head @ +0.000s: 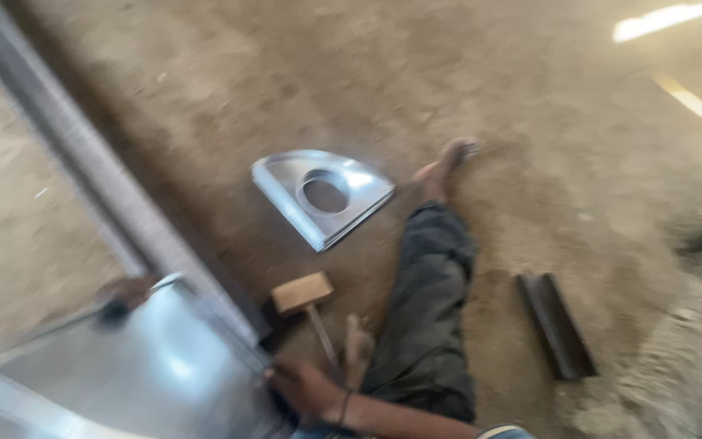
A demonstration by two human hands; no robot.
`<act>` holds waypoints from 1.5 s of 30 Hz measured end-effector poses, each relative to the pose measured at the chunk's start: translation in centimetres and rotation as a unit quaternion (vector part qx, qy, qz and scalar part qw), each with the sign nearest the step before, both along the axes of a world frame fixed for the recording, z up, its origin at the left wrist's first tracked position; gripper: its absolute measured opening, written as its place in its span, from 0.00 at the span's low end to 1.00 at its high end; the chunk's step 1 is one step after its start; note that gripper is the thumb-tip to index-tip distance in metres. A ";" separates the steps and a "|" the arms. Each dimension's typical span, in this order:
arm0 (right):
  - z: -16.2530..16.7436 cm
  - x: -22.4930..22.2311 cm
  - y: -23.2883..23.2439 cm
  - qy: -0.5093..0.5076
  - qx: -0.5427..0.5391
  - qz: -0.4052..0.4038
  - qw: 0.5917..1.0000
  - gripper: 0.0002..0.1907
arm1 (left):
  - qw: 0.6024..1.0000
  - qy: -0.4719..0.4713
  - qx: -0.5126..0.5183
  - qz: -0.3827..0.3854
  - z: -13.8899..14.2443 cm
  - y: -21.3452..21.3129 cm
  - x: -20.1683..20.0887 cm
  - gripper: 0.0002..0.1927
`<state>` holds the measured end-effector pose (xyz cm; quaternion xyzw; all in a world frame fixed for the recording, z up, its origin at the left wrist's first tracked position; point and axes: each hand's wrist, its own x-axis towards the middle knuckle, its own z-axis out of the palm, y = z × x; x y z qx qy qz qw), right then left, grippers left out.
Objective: The person sits on the ground and hammers the edges of quarter-circle sheet metal pieces against a steel angle bar using a wooden mallet, bending the flanges over one piece at a time and setting finished pieces aside.
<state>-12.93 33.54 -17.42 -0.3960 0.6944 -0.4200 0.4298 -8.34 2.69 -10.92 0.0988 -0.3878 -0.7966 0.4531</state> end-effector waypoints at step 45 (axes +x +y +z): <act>7.4 -4.8 -6.2 -0.189 0.053 -0.134 0.971 0.17 | 0.998 0.027 -0.033 -0.041 -12.0 -5.5 2.3 0.36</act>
